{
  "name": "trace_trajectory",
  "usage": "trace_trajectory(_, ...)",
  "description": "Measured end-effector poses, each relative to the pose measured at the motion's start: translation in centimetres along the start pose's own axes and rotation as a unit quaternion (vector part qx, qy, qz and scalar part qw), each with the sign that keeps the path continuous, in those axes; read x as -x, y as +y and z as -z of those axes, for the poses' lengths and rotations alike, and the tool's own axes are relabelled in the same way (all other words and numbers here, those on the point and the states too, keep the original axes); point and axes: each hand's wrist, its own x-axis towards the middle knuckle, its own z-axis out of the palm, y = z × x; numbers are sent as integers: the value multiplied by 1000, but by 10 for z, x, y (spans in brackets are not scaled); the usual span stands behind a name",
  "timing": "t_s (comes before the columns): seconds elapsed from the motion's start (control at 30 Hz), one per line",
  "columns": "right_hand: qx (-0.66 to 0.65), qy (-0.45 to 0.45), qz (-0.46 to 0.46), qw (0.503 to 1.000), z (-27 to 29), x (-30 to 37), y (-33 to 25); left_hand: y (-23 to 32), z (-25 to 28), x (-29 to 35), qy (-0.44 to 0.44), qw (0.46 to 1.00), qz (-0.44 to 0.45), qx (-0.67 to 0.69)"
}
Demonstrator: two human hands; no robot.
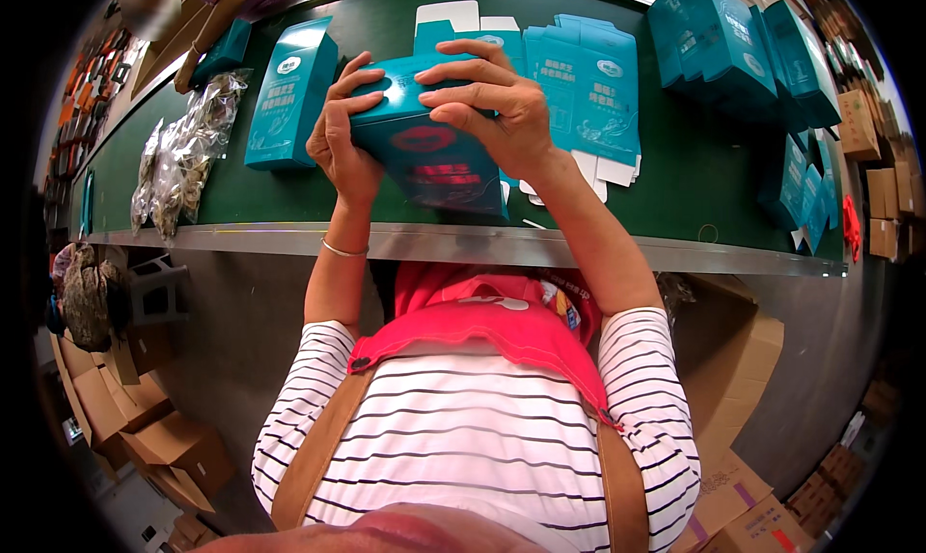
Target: The person folds flat teal cardboard sheets into rectangular boxes on a green table. They repeatedly fold the sides and tuck the flaps to form the box shape, then place the finished boxes in a stack. Later, they pick up a clear plastic bag containing dried ingredients and place it on the table.
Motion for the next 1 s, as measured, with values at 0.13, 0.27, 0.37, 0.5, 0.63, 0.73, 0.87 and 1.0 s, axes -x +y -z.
trace_trajectory(0.13,-5,27,-16,999,-4,1,0,-4,4,1,-19,1000,-5,-14)
trace_trajectory(0.27,-3,32,-3,999,4,-9,-16,19,6,-12,-59,992,-52,-101)
trace_trajectory(0.37,24,-14,95,995,28,-21,-40,64,7,-22,-170,956,-51,-233)
trace_trajectory(0.5,50,-9,149,988,31,-26,-54,99,23,-34,-264,922,12,-283)
trace_trajectory(0.63,115,85,120,982,30,-17,-53,86,64,-41,-83,977,79,-180)
trace_trajectory(0.73,105,94,43,989,36,3,-40,62,127,-45,122,985,104,-60)
trace_trajectory(0.87,142,10,-54,988,39,35,-24,35,214,-42,269,954,7,-136)
trace_trajectory(1.0,156,-54,-131,978,25,60,-13,5,270,-30,290,895,-3,-338)
